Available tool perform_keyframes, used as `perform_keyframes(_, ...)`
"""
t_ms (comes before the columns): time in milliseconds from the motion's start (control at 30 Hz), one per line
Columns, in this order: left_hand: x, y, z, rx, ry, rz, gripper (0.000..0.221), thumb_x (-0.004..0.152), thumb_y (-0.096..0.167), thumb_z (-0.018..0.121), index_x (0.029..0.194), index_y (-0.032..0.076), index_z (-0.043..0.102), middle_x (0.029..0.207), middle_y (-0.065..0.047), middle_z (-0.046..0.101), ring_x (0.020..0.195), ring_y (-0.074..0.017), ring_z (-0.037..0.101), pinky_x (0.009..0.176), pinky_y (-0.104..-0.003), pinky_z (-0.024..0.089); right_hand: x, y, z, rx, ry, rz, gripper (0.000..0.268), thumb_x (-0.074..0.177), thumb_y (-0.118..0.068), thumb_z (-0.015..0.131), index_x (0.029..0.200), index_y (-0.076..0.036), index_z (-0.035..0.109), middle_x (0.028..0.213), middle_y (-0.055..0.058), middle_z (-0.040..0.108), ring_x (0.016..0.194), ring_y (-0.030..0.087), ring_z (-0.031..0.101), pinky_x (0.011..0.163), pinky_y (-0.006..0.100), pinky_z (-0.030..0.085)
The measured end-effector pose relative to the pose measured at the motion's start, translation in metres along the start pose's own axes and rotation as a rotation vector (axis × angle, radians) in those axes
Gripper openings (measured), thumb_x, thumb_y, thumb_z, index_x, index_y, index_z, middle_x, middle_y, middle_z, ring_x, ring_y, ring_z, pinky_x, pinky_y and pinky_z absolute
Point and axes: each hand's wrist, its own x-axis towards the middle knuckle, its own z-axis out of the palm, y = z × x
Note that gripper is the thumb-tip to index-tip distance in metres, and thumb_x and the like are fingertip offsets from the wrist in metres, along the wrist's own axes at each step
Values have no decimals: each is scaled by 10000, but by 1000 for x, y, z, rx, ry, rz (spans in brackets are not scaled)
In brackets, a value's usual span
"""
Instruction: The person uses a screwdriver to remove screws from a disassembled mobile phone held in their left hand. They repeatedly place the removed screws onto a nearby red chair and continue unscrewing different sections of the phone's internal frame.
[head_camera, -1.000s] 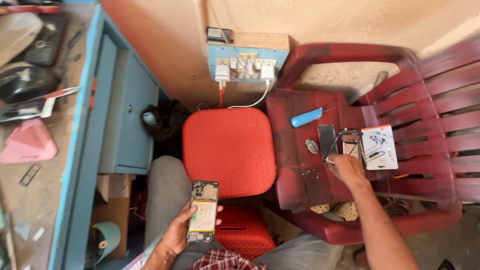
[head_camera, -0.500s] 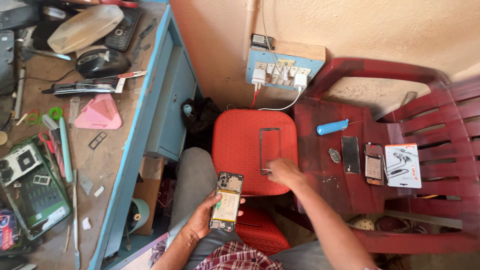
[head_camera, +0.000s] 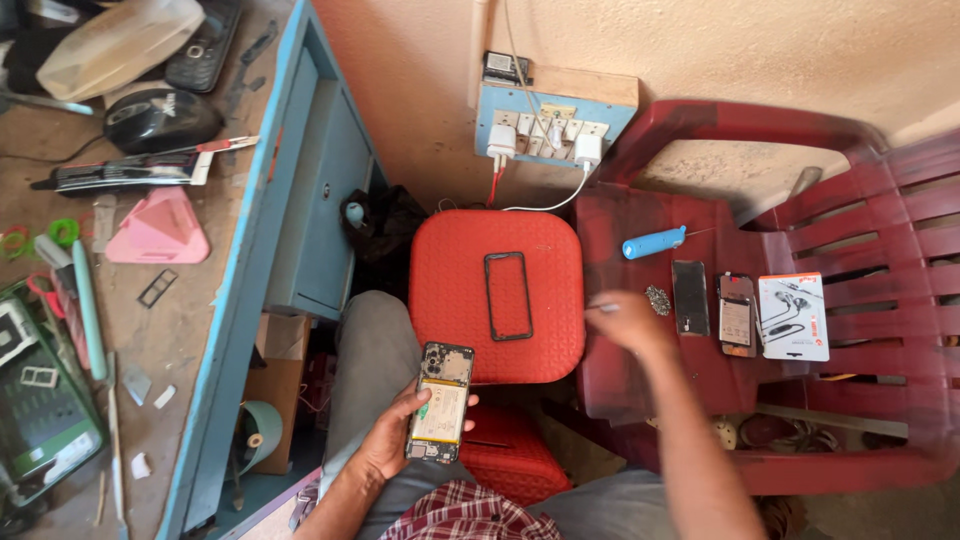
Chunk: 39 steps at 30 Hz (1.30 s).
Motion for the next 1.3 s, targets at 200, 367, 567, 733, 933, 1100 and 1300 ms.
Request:
perform_keyframes(200, 6, 0, 9, 14, 69, -22, 675, 925, 322, 587, 1502, 60, 357, 1385, -225, 598, 1237, -347, 661, 966, -490, 610, -1, 121, -85, -201, 313, 518, 298, 924, -322, 738, 1091, -85, 806, 927, 188, 769, 823, 345, 761, 773, 437, 587)
perform_keyframes(367, 12, 1, 11, 15, 107, -41, 675, 917, 316, 590, 1496, 45, 372, 1366, -229, 621, 1225, -351, 671, 968, -501, 600, 13, 149, -94, -319, 398, 521, 251, 994, -307, 663, 1127, -126, 776, 866, 216, 768, 800, 383, 765, 788, 443, 592)
perform_keyframes(567, 18, 0, 6, 20, 113, -123, 640, 923, 334, 587, 1476, 80, 388, 1268, -283, 677, 1062, -398, 723, 914, -476, 609, 38, 155, -77, -567, 453, 85, 341, 826, -135, 729, 1154, -190, 802, 1067, 199, 722, 916, 369, 714, 828, 454, 568)
perform_keyframes(733, 18, -1, 6, 11, 193, -104, 565, 948, 210, 619, 1434, -17, 443, 1292, -242, 674, 1061, -341, 743, 897, -458, 634, 50, 162, -73, -724, 292, 227, 218, 969, -318, 744, 1045, -122, 802, 1085, 150, 762, 1044, 329, 736, 901, 451, 577)
perform_keyframes(933, 18, 3, 6, 49, 226, -113, 547, 942, 225, 661, 1413, 17, 477, 1195, -216, 695, 996, -309, 754, 789, -419, 650, 52, 172, -78, -621, 264, 104, 210, 884, -209, 745, 1087, -182, 795, 1162, 128, 724, 1075, 349, 697, 903, 481, 550)
perform_keyframes(1100, 16, 5, 7, 47, 242, -125, 545, 932, 230, 661, 1402, 18, 486, 1192, -211, 700, 987, -311, 760, 747, -424, 656, 52, 160, -90, -702, 166, 73, 234, 930, -248, 722, 1146, -165, 761, 1161, 163, 717, 1062, 365, 695, 915, 476, 546)
perform_keyframes(1300, 19, 2, 4, 42, 232, -147, 550, 929, 240, 660, 1406, 26, 489, 1206, -214, 702, 995, -315, 759, 739, -426, 664, 49, 106, -92, -318, 210, 3, 283, 909, -260, 780, 1104, -60, 739, 1023, 166, 759, 941, 315, 724, 837, 454, 555)
